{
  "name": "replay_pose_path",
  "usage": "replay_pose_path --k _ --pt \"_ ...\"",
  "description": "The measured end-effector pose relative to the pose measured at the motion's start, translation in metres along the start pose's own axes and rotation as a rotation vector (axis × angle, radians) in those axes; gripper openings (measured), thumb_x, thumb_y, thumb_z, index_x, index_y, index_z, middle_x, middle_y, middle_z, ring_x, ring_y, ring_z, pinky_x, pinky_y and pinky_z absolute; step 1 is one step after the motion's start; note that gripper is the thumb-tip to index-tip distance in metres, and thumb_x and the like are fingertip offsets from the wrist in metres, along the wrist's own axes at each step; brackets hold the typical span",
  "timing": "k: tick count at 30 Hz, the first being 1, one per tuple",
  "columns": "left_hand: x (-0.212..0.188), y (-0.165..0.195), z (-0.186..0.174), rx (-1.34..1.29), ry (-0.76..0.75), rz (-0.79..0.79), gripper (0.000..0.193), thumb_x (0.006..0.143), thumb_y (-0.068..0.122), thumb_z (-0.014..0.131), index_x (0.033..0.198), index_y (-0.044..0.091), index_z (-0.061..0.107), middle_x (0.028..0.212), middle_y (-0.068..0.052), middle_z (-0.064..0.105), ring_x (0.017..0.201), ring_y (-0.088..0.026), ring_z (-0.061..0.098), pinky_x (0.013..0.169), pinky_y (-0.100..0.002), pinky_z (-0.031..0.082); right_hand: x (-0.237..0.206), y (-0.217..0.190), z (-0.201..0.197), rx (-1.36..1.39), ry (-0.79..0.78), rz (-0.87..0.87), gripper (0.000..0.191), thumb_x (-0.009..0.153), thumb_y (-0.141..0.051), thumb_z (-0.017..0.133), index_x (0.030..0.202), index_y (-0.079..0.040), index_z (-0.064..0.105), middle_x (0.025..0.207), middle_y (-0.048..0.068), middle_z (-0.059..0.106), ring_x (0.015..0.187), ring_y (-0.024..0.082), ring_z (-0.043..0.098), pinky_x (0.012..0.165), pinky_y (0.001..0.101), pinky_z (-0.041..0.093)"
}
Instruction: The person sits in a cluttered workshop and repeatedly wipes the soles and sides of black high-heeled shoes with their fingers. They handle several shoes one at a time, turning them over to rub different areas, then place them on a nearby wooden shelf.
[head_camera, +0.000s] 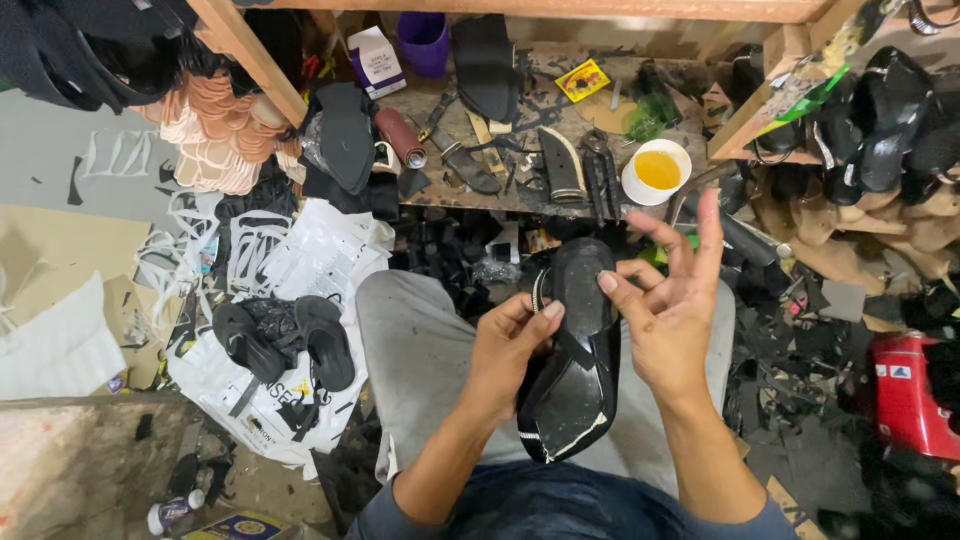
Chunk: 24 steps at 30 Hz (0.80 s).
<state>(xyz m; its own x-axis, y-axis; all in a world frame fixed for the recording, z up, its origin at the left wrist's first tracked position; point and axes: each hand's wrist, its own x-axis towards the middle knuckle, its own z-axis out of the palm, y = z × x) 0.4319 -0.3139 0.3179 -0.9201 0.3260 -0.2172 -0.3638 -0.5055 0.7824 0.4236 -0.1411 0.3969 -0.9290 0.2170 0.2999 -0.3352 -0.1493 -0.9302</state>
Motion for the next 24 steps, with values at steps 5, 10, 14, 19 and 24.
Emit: replay_pose_path --k 5,10,14,19,24 --pt "0.012 0.003 -0.004 -0.231 -0.183 -0.034 0.020 0.115 0.018 0.067 0.108 0.001 0.058 0.099 -0.001 0.065 0.090 -0.007 0.062 0.081 -0.025 0.054 0.016 0.008 0.002 0.134 0.058 0.027 0.110 0.089 0.017 0.071 0.172 -0.016 0.008 0.151 0.018 0.049 0.101 0.013 0.062 0.095 0.0273 0.055" --pt "0.005 0.028 0.019 -0.569 -0.228 -0.427 0.045 0.091 0.035 0.070 0.126 0.009 0.059 0.113 -0.008 0.072 0.100 -0.019 0.073 0.087 -0.038 0.063 0.021 0.022 0.001 0.139 0.100 0.049 0.104 0.090 0.017 0.070 0.171 -0.015 0.012 0.153 0.018 0.045 0.101 0.013 0.063 0.095 0.0281 0.054" --pt "0.011 0.031 0.026 -0.404 -0.136 -0.299 0.048 0.098 0.024 0.066 0.143 0.014 0.055 0.122 -0.003 0.068 0.104 -0.015 0.070 0.088 -0.032 0.060 0.025 0.034 -0.007 0.112 0.049 0.126 0.101 0.090 0.014 0.069 0.170 -0.015 0.014 0.152 0.019 0.047 0.098 0.012 0.062 0.094 0.0280 0.055" --pt "0.014 0.022 0.022 -0.438 -0.138 -0.202 0.044 0.107 0.017 0.066 0.147 0.007 0.053 0.123 -0.005 0.068 0.105 -0.013 0.069 0.090 -0.030 0.060 0.030 0.045 -0.006 0.215 0.021 0.149 0.095 0.095 0.004 0.068 0.169 -0.016 0.011 0.151 0.018 0.048 0.101 0.011 0.065 0.095 0.0267 0.054" --pt "0.016 0.026 0.014 -0.441 -0.118 -0.166 0.038 0.104 0.016 0.066 0.140 0.013 0.051 0.116 -0.002 0.069 0.100 -0.012 0.070 0.086 -0.030 0.060 0.035 0.060 -0.009 0.372 0.037 0.182 0.072 0.105 -0.023 0.055 0.165 -0.016 0.016 0.143 0.016 0.052 0.092 0.012 0.065 0.076 0.0250 0.055"
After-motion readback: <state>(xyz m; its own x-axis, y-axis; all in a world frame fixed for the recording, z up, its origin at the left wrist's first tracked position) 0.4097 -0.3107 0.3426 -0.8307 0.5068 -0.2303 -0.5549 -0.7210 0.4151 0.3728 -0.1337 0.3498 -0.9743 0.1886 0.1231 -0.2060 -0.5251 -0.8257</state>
